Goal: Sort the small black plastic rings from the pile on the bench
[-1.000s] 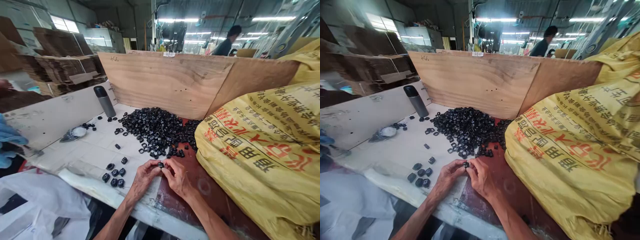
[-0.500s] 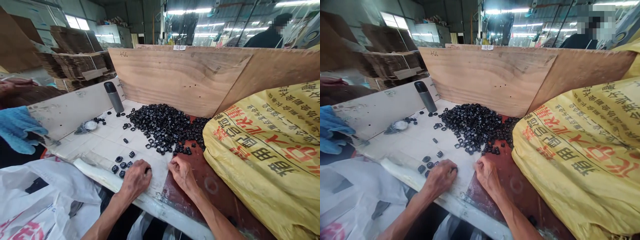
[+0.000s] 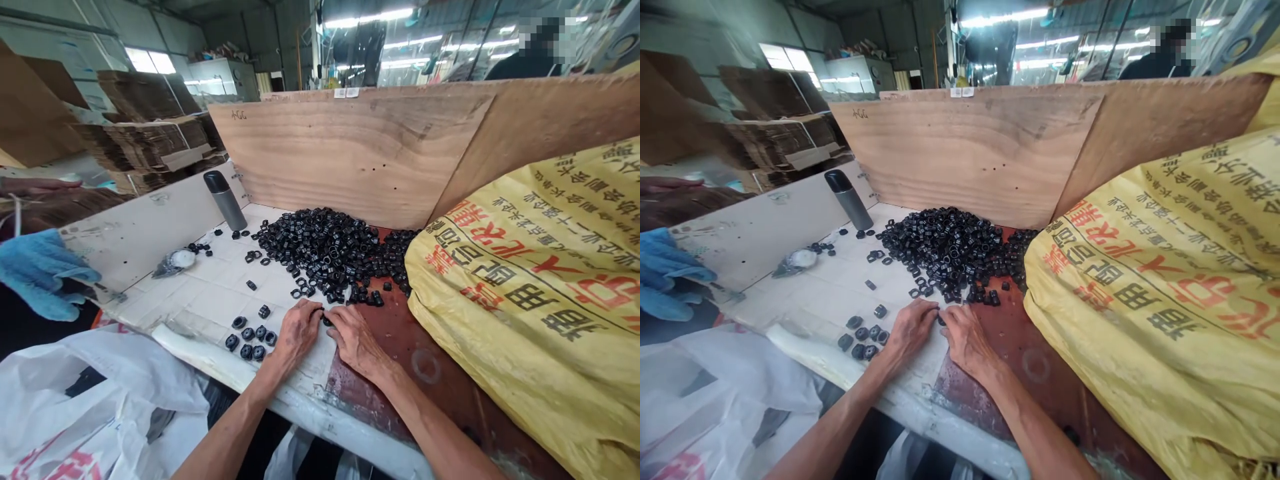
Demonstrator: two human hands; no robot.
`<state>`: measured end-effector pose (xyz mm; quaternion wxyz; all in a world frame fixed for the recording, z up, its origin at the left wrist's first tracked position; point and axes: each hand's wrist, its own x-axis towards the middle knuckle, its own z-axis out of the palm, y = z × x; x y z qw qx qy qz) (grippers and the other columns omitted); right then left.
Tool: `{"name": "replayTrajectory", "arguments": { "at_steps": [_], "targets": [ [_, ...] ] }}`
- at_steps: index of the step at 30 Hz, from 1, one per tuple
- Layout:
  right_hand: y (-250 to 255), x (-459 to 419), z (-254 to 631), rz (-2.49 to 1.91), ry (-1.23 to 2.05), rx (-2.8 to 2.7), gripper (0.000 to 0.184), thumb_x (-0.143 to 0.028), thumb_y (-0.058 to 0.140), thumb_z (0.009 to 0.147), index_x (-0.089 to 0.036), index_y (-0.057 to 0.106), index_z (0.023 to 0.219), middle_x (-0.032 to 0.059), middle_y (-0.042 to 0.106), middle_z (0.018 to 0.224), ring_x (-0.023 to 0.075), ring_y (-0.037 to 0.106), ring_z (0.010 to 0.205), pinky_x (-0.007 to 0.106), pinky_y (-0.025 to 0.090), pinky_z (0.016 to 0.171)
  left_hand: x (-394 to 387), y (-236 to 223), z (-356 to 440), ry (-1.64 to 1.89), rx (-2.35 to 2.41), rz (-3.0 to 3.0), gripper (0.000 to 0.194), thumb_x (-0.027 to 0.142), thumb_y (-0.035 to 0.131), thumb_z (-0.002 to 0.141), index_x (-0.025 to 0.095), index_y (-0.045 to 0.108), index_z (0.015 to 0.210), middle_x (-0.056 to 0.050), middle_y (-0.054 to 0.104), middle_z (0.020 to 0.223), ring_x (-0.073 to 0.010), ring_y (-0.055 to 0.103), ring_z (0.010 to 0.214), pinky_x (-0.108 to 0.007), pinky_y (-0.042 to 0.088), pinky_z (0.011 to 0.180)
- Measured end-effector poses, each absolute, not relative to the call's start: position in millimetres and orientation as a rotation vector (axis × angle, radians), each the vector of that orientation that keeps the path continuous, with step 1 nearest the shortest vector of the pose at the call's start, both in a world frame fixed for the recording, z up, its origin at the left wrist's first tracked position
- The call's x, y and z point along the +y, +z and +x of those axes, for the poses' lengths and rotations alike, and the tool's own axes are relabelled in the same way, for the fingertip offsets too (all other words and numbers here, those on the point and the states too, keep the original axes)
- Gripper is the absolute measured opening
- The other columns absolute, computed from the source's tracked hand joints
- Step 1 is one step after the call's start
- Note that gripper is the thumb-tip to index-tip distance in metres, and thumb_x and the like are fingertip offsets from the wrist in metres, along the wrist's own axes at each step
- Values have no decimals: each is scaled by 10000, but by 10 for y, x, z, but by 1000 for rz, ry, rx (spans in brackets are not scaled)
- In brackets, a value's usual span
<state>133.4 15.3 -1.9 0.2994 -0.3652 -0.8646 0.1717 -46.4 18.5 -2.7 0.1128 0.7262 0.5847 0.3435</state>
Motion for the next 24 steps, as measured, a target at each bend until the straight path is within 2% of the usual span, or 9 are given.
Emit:
{"name": "replayTrajectory", "arguments": {
  "at_steps": [4, 6, 8, 10, 13, 16, 19, 24],
  "targets": [
    [0, 132, 1326, -989, 461, -2275, 252, -172, 612, 906, -173, 614, 1158, 107, 615, 1083, 255, 539, 1007, 403, 479, 879, 3, 19, -417, 1034, 1669, 2079, 216, 135, 502, 905, 185, 711, 927, -80, 667, 967, -183, 654, 856, -307, 543, 786],
    [-9, 127, 1320, -992, 450, -2286, 138, -150, 583, 918, -182, 632, 1043, 94, 616, 1020, 242, 545, 968, 373, 476, 836, -79, 56, -403, 1092, 1665, 2029, 263, 94, 478, 882, 183, 685, 1017, -89, 628, 1087, -160, 644, 835, -295, 546, 766],
    [-28, 131, 1324, -1000, 446, -2273, 99, -138, 548, 934, -196, 628, 947, 77, 618, 962, 227, 558, 925, 344, 471, 801, -148, 81, -411, 1143, 1684, 1971, 347, 72, 469, 851, 190, 632, 1133, -77, 591, 1104, -129, 612, 737, -281, 541, 707],
    [-52, 140, 1344, -1041, 460, -2216, 76, -167, 550, 943, -203, 614, 960, 67, 624, 949, 215, 582, 896, 322, 473, 778, -198, 79, -428, 1107, 1695, 1974, 392, 73, 496, 806, 199, 599, 1163, -50, 577, 1030, -124, 575, 681, -281, 531, 678],
    [-78, 147, 1393, -1122, 507, -2134, 106, -214, 583, 931, -210, 597, 1036, 59, 629, 970, 205, 616, 868, 305, 490, 753, -228, 27, -435, 993, 1719, 2063, 402, 135, 597, 757, 199, 583, 1154, -56, 586, 1028, -184, 612, 813, -327, 544, 764],
    [-76, 133, 1438, -1112, 569, -2169, 117, -163, 588, 903, -201, 613, 1011, 70, 619, 983, 209, 625, 892, 310, 507, 782, -219, -19, -425, 970, 1761, 2087, 294, 171, 622, 781, 206, 610, 1072, -58, 618, 1008, -216, 626, 901, -351, 537, 828],
    [-16, 113, 1454, -1060, 617, -2162, 159, -130, 542, 916, -195, 635, 1028, 81, 624, 990, 208, 633, 913, 320, 516, 824, -209, -1, -428, 999, 1710, 2041, 244, 167, 611, 817, 212, 621, 1057, -29, 625, 903, -188, 628, 840, -324, 536, 801],
    [136, 116, 1441, -1004, 685, -1944, 183, -187, 564, 910, -213, 691, 1039, 81, 656, 1009, 214, 642, 971, 344, 532, 870, -204, 65, -432, 1151, 1492, 1930, 277, 154, 579, 853, 210, 593, 1125, -31, 612, 975, -115, 608, 713, -261, 540, 711]
  ]
}}
